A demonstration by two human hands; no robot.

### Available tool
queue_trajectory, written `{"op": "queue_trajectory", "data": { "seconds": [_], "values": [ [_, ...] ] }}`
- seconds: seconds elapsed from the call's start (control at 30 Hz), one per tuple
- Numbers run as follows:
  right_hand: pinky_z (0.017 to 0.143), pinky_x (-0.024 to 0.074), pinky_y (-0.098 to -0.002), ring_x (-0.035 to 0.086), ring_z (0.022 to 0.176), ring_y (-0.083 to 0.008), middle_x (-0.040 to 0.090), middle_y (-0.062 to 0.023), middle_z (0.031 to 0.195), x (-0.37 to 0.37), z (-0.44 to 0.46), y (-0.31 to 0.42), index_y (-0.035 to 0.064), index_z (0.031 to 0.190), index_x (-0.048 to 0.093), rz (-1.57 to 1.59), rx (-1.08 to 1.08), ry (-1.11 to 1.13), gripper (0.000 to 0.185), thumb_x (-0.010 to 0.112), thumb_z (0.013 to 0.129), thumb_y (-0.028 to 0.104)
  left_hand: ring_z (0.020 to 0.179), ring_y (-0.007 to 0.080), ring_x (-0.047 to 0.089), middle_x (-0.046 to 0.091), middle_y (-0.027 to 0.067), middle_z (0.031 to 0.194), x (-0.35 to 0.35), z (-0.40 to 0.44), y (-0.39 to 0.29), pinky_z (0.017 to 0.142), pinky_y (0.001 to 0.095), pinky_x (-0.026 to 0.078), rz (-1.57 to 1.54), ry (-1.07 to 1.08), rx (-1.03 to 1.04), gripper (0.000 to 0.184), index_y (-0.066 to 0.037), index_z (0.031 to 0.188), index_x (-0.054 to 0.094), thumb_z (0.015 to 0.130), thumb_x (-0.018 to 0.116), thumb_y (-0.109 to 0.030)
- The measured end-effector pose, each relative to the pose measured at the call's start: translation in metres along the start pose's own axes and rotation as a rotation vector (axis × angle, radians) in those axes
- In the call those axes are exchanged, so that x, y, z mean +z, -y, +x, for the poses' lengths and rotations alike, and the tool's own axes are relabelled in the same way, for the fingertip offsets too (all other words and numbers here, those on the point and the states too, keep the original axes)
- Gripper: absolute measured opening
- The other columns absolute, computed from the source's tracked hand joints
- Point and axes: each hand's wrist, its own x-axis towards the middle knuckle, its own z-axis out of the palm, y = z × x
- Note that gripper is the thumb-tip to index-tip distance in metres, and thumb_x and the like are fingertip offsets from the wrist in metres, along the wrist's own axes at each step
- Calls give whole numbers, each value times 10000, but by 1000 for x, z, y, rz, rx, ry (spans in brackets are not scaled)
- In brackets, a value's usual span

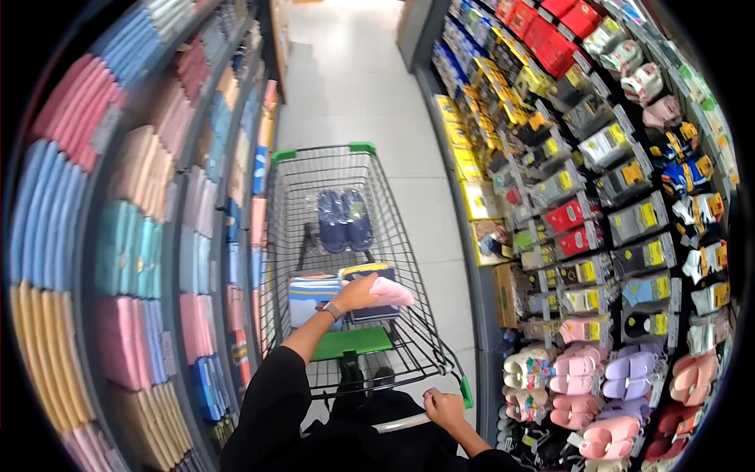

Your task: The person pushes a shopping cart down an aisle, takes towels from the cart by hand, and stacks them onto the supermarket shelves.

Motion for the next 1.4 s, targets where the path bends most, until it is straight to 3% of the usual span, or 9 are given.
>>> {"op": "queue_trajectory", "data": {
  "seconds": [0.17,0.3,0.43,0.7,0.9,1.03,1.13,1.27,1.4],
  "values": [
    [627,532,-279,660,649,-163,679,-111,711,-43,22,30,-37,916,641,833,135,84,215,513,963,128,839,382,595,614,213,955,-73,-79,-139,719,429,469,135,-378,298,277,-17,961,541,795,658,-205],
    [723,566,-371,681,815,-290,681,-225,957,-73,69,64,-102,1091,557,1339,213,572,463,381,999,315,852,319,607,630,156,1048,-65,-157,-223,731,401,474,409,-602,521,250,-26,1019,576,800,620,-138],
    [914,502,-402,600,1065,-306,600,-155,1241,-76,107,100,17,1294,504,1893,358,911,510,400,987,411,929,281,608,610,156,1184,-8,-229,-281,787,385,486,678,-668,556,277,-32,1034,583,782,612,-144],
    [954,470,-403,576,1107,-302,584,-156,1266,-71,110,121,13,1307,500,1780,191,1067,545,407,980,438,1269,322,456,471,167,1379,102,-308,-302,1055,462,343,515,-792,37,439,-27,1162,535,724,560,-36],
    [983,446,-405,558,1138,-298,572,-157,1285,-64,93,146,9,1316,496,1658,149,1175,571,412,974,458,1193,328,521,571,141,1255,117,-358,-330,1000,405,402,202,-1170,-279,406,-26,1168,569,765,547,20],
    [1003,430,-406,546,1159,-296,563,-158,1298,-57,76,163,7,1323,494,1582,123,1228,588,416,971,472,1190,291,530,551,172,1272,114,-381,-312,995,390,415,117,-1549,-375,453,-11,1236,541,844,707,-164],
    [1018,418,-407,537,1175,-294,557,-159,1307,-49,58,179,5,1328,493,1498,91,1254,601,419,968,482,1192,223,520,534,158,1285,110,-400,-285,985,354,423,-498,-1463,-343,510,21,1280,507,874,698,-220],
    [1037,402,-408,525,1196,-292,549,-159,1320,-47,34,195,3,1334,490,1365,10,1240,619,422,965,495,1061,132,567,582,92,1220,93,-439,-281,920,279,464,-824,-919,-447,551,37,1333,475,901,678,-238],
    [1057,386,-409,513,1217,-290,541,-160,1332,-48,24,202,1,1340,488,1400,93,1303,637,426,961,509,989,114,588,625,64,1130,99,-458,-273,872,259,480,-864,-1053,-332,479,38,1266,541,905,672,-249]
  ]
}}
